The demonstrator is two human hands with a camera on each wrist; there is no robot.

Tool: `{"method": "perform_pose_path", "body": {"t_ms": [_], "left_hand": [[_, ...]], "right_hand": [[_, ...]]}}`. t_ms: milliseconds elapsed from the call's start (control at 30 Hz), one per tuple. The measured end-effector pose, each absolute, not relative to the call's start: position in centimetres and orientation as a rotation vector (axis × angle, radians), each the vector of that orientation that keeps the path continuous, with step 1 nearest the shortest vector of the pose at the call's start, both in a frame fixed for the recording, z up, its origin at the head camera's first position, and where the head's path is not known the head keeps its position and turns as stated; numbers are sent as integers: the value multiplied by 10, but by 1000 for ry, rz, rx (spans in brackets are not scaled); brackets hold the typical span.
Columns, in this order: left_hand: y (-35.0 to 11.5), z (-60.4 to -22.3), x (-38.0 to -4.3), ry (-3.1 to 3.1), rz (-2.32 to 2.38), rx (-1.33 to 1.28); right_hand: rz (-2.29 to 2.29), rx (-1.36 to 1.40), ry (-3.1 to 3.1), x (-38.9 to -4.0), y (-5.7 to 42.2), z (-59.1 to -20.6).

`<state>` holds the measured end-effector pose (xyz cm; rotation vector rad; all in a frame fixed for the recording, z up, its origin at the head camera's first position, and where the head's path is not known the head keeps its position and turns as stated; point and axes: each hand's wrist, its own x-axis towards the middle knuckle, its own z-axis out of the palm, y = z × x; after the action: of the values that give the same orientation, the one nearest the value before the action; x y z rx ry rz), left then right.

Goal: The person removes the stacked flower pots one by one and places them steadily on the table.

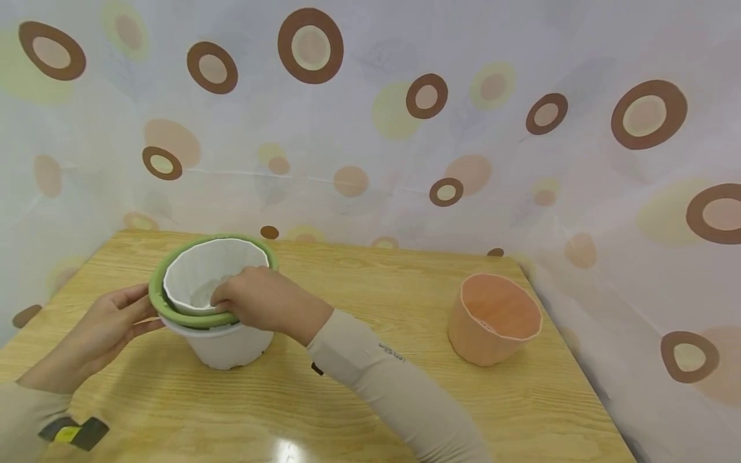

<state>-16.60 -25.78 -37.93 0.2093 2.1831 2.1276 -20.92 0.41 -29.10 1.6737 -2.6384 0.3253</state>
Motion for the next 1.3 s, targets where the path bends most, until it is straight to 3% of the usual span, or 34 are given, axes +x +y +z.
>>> {"method": "perform_pose_path", "body": {"t_ms": [500, 1300], "left_hand": [[-260, -381, -165, 2189, 2128, 185], [-258, -376, -167, 2221, 2064, 176]], "right_hand": [[2, 1559, -2698, -199, -7, -294], [-45, 1517, -2566, -194, -3, -303]]}}
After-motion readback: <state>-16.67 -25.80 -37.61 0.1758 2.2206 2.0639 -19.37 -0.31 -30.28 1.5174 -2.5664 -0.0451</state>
